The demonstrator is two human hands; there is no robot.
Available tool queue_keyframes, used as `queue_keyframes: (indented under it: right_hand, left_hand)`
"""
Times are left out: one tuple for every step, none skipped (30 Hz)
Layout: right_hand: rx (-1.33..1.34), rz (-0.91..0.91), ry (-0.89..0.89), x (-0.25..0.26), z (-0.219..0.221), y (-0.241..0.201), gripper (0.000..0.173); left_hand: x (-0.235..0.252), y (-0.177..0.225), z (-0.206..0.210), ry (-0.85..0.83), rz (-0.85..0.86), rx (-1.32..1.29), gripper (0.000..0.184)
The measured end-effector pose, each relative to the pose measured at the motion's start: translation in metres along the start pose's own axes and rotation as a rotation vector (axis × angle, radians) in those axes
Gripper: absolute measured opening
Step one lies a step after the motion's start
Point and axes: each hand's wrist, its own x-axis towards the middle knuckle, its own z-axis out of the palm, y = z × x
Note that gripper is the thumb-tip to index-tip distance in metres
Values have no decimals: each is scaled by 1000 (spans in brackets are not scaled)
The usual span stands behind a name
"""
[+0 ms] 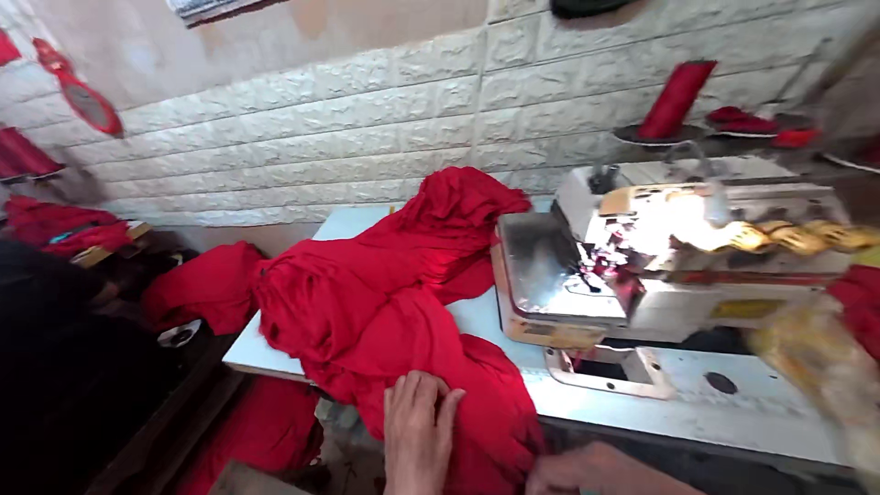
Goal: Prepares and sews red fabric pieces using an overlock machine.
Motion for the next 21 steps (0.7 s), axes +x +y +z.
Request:
queue_keyframes:
  right_hand:
    - [8, -39, 130, 5, -4, 2, 24]
    - [10, -80, 277, 12, -5, 7, 24]
    - [-1, -113, 429, 20, -4, 12, 24]
    - [-21, -129, 562, 30, -4, 16, 25]
    - [-52, -126, 664, 41, -4, 17, 26]
    - [-97, -111, 734, 51, -2, 18, 27]
    - [-144, -94, 777, 61, -1, 19, 28]
    - [-192, -81, 808, 70, 2, 19, 29]
    - [-238, -73, 836, 79, 6, 19, 29]
    - [-265, -71, 855, 87, 9, 19, 30]
    - [-269, -75, 862, 93, 13, 17, 31]
    - [-240, -89, 857, 97, 17, 15, 34]
    - [-176, -109, 832, 100, 20, 12, 36]
    - [-82, -130, 794, 101, 23, 9, 36]
    - [0, -147, 769, 102, 27, 6, 32]
    - [50, -161, 768, 103, 31, 4, 24]
    - [60, -176, 795, 103, 35, 3, 17]
    - [43, -192, 838, 104, 38, 3, 12]
    - [24, -203, 887, 104, 39, 2, 10]
    - [6, -219, 930, 103, 39, 2, 11]
    - [1, -231, 959, 103, 38, 2, 12]
  left_hand:
    - [3, -2, -2, -3, 7, -38, 19]
    - [5, -3, -4, -5, 22, -76, 19]
    - [5, -5, -6, -1, 43, -103, 20]
    - [6, -5, -7, 11, 67, -127, 20]
    - [7, -5, -9, 26, 88, -151, 20]
    - [7, -4, -12, 40, 100, -175, 20]
    - [8, -3, -16, 52, 102, -207, 20]
    - [9, -2, -19, 63, 100, -248, 19]
    - [10, -1, -22, 74, 97, -307, 18]
    - [11, 0, -25, 79, 88, -379, 17]
    - [13, 2, -29, 77, 73, -464, 15]
    - [16, 4, -33, 79, 60, -544, 13]
    - [18, 6, -37, 82, 53, -598, 13]
    - [21, 7, -41, 86, 50, -629, 13]
    - [23, 8, -43, 89, 50, -646, 13]
    - [25, 9, -45, 91, 50, -654, 13]
    - [26, 9, -45, 94, 53, -659, 13]
    - [27, 9, -45, 90, 58, -664, 13]
    - [27, 9, -44, 84, 60, -668, 13]
    - [27, 10, -42, 81, 56, -673, 13]
    - [26, 10, -41, 80, 46, -683, 14]
